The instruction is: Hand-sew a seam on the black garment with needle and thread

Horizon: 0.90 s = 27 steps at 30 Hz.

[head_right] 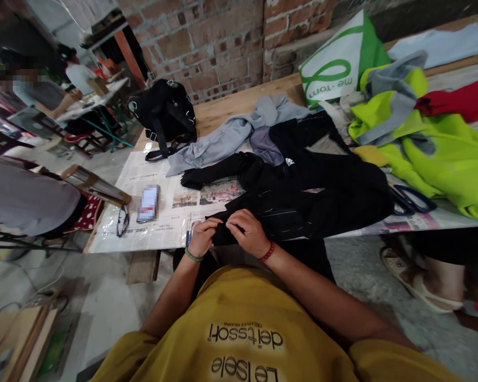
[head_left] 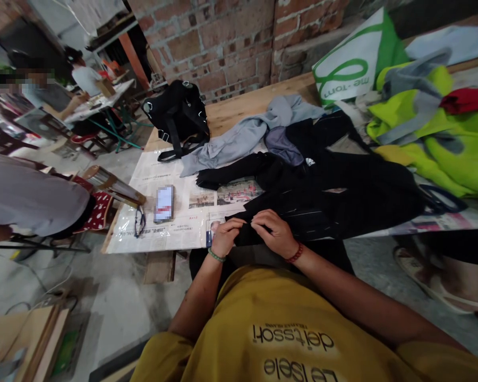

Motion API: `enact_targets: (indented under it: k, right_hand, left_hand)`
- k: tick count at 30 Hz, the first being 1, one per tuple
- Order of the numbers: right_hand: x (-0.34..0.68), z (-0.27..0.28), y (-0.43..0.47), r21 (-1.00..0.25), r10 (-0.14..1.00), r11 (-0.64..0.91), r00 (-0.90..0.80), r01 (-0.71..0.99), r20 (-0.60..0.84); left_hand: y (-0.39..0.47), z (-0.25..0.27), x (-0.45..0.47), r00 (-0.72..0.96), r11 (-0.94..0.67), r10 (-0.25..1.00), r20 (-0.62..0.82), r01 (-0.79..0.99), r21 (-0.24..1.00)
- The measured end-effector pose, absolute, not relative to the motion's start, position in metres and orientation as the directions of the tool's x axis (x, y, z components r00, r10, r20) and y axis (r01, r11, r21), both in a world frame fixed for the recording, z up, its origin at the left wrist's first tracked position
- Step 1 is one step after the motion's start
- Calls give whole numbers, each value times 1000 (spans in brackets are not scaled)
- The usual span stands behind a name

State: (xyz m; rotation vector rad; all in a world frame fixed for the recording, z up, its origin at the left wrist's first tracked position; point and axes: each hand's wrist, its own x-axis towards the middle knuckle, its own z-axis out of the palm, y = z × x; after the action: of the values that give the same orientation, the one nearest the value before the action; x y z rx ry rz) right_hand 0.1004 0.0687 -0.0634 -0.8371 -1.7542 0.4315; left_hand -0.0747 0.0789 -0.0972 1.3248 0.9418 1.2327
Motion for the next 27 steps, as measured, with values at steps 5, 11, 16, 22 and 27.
enact_targets:
  k: [5, 11, 16, 22, 27]
  right_hand:
    - [99, -63, 69, -654, 728, 677, -178, 336, 662]
    - [99, -65, 70, -597, 700, 697, -198, 396, 686]
    - [98, -69, 70, -554, 684, 701, -205, 449, 701]
    - [94, -70, 71, -557, 714, 674, -232, 485, 660]
    - [93, -59, 74, -525, 674, 712, -243, 466, 698]
  left_hand:
    - [77, -96, -72, 137, -109, 984, 115, -47, 993]
    - [79, -91, -66, 138, -93, 987, 77, 109, 990]
    - [77, -87, -65, 158, -170, 978, 137, 215, 962]
    - [73, -81, -64, 185, -217, 968, 168, 287, 933]
    - [75, -80, -62, 129, -176, 981, 144, 285, 942]
